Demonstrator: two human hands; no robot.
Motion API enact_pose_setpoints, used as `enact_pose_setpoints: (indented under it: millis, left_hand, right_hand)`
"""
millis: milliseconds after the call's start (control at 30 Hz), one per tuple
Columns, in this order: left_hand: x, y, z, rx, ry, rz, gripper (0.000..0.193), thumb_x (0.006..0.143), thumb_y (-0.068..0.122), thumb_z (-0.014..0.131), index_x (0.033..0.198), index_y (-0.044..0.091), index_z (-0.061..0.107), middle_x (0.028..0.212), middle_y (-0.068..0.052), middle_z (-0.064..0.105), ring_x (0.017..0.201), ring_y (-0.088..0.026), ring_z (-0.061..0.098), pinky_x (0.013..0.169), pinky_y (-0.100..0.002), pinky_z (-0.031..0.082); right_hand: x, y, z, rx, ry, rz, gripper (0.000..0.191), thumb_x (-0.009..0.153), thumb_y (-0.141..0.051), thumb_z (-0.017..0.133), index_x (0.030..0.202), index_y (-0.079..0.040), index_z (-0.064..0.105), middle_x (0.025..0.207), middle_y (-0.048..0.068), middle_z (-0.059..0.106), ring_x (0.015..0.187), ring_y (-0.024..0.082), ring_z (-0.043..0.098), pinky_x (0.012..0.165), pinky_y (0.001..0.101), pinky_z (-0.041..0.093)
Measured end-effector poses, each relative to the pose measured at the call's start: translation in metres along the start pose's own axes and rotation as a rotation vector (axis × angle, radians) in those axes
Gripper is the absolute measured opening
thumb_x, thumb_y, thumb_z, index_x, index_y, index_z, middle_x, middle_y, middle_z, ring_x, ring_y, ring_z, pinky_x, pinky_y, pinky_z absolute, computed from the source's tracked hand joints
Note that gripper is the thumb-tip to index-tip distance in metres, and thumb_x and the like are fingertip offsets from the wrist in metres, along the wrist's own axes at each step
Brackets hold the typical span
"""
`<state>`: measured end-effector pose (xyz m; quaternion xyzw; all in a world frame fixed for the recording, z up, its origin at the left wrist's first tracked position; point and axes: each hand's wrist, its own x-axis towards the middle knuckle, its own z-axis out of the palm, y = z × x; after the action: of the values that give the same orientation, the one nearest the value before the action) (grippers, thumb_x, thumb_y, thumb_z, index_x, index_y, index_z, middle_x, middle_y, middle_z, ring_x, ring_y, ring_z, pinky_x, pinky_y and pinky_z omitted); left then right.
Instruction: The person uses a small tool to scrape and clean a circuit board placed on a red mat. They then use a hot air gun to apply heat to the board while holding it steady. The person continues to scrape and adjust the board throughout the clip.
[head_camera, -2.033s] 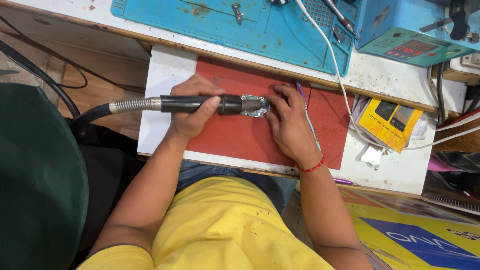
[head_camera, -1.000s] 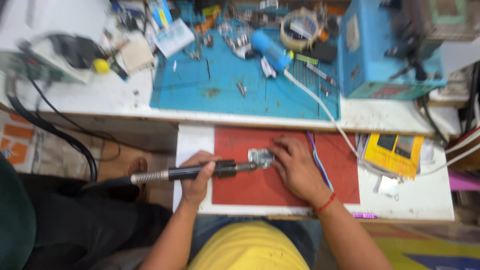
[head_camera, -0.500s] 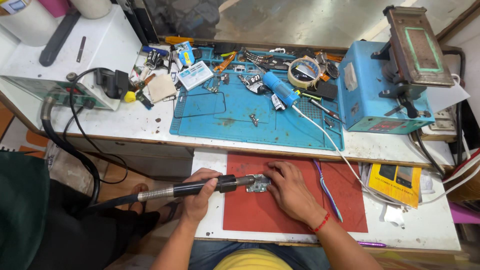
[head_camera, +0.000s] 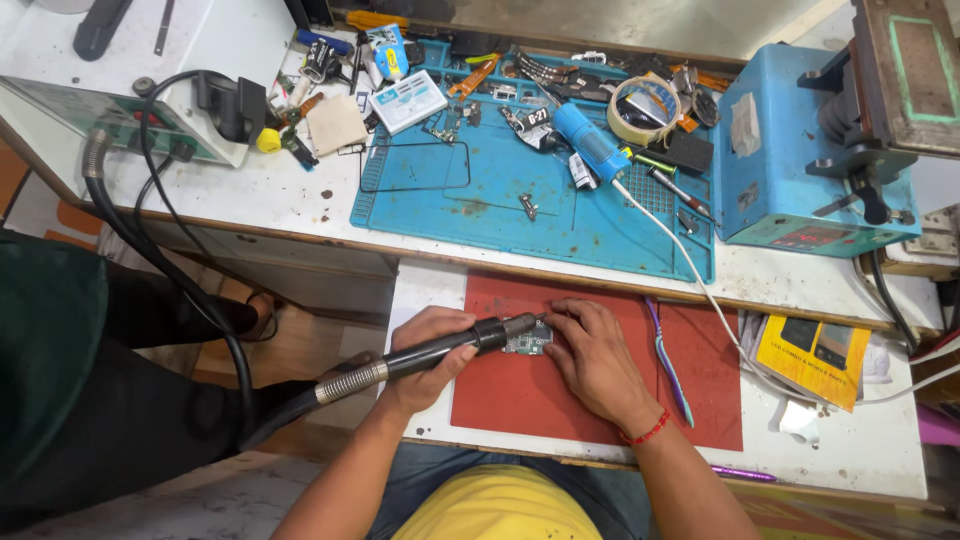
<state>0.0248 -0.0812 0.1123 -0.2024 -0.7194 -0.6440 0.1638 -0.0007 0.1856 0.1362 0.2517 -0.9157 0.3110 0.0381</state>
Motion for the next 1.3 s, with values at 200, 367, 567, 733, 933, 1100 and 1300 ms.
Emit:
enact_pose_setpoints:
  millis: [200,367,567,733,933,1100,1300]
  left_hand:
    - [-0.004,0.000,-0.005,-0.072,0.042,-0.046,0.022,0.093,0.018,0.072,0.105,0.000,0.073,0.100,-0.014,0.074,0.090,-0.022,0.072,0.082,-0.032,0.058]
    - [-0.006,-0.003,-0.002,0.045,0.119,-0.074,0.023,0.090,0.017,0.073,0.103,-0.001,0.073,0.097,-0.013,0.074,0.088,-0.021,0.071,0.080,-0.033,0.057]
    - [-0.007,0.000,-0.003,-0.008,0.044,-0.042,0.021,0.091,0.017,0.073,0.101,-0.001,0.073,0.098,-0.013,0.075,0.091,-0.023,0.070,0.084,-0.034,0.056]
    - [-0.005,0.003,-0.005,-0.023,0.004,-0.061,0.021,0.090,0.018,0.073,0.100,-0.001,0.074,0.097,-0.012,0.075,0.088,-0.024,0.071,0.082,-0.034,0.056]
    - [-0.005,0.004,-0.003,0.057,-0.027,0.007,0.024,0.089,0.022,0.075,0.099,0.001,0.073,0.094,-0.014,0.075,0.087,-0.024,0.070,0.080,-0.034,0.055]
    - [-0.003,0.007,-0.002,0.002,-0.064,0.064,0.021,0.087,0.020,0.075,0.097,0.002,0.073,0.095,-0.014,0.076,0.085,-0.022,0.071,0.081,-0.035,0.054]
    - [-0.006,0.010,-0.003,0.048,-0.032,0.042,0.023,0.087,0.017,0.075,0.101,-0.001,0.073,0.096,-0.013,0.074,0.088,-0.025,0.067,0.082,-0.035,0.054]
  right_hand:
    - [0.002,0.003,0.002,0.041,0.017,0.000,0.039,0.083,-0.013,0.074,0.120,-0.003,0.067,0.129,0.015,0.060,0.124,0.037,0.055,0.105,0.0458,0.045]
    - [-0.001,0.006,0.004,0.024,0.026,0.020,0.040,0.086,-0.009,0.073,0.125,-0.002,0.066,0.130,0.017,0.060,0.123,0.038,0.055,0.105,0.0464,0.045]
    - [-0.005,0.004,0.005,0.014,0.046,0.022,0.040,0.087,-0.010,0.072,0.126,-0.003,0.066,0.130,0.017,0.059,0.123,0.038,0.054,0.104,0.0465,0.046]
    - [-0.005,0.001,0.005,-0.023,0.054,0.009,0.039,0.087,-0.011,0.072,0.125,-0.003,0.066,0.130,0.017,0.059,0.122,0.038,0.054,0.104,0.0476,0.045]
    - [-0.007,0.000,0.003,-0.018,0.030,0.018,0.039,0.087,-0.009,0.071,0.126,-0.004,0.066,0.130,0.016,0.059,0.123,0.038,0.054,0.105,0.0475,0.045]
    - [-0.005,-0.002,0.001,-0.016,0.032,0.011,0.039,0.087,-0.010,0.071,0.125,-0.004,0.066,0.130,0.016,0.059,0.122,0.038,0.054,0.104,0.0474,0.044]
    - [-0.011,0.000,0.003,0.004,0.053,-0.017,0.040,0.089,-0.009,0.073,0.127,-0.003,0.065,0.130,0.017,0.058,0.122,0.039,0.054,0.105,0.0473,0.046]
